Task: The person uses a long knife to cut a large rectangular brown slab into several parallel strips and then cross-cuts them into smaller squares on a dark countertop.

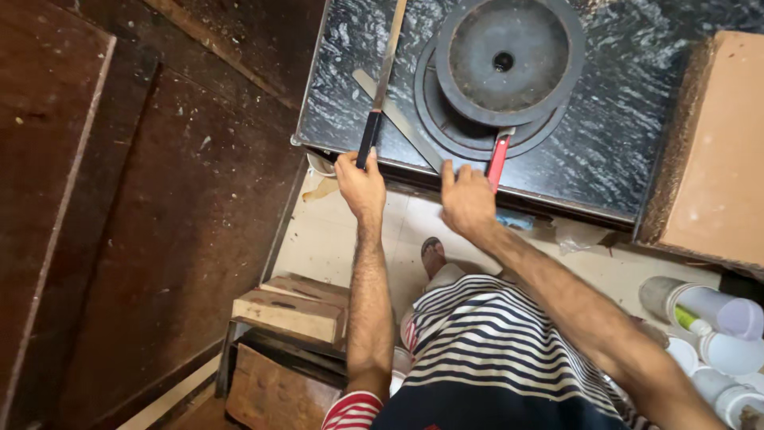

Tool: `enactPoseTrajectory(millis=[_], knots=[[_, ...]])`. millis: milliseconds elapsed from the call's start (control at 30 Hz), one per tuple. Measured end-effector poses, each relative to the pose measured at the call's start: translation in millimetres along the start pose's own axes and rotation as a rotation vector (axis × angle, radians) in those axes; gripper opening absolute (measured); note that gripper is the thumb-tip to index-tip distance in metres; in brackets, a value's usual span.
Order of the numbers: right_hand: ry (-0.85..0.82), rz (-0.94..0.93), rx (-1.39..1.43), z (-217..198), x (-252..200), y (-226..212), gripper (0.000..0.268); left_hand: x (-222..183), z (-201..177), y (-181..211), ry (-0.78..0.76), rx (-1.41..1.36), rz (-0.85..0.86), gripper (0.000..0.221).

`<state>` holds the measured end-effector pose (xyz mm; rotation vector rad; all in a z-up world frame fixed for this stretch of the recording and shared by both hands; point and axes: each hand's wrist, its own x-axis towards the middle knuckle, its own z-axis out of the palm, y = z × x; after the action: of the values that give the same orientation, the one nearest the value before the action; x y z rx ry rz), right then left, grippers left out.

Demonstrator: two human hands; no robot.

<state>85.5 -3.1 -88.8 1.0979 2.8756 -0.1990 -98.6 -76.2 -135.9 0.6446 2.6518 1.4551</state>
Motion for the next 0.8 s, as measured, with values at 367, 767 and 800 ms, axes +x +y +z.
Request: enactPoseTrajectory(millis=[367, 767, 800], knots=[[-0.123, 0.026, 0.858, -72, -213, 108, 0.057, -4, 8, -27, -0.083, 0.073, 0.140, 0.034], [0.189, 0.429, 1.813, -105, -377, 285, 0.046, -268, 101, 9, -0.400, -0.175, 0.018, 0.023], [0.170, 0.415, 1.801, -107, -383, 306, 0.046, -300, 124, 6, -0.532, -0.308, -0.070, 0.026]])
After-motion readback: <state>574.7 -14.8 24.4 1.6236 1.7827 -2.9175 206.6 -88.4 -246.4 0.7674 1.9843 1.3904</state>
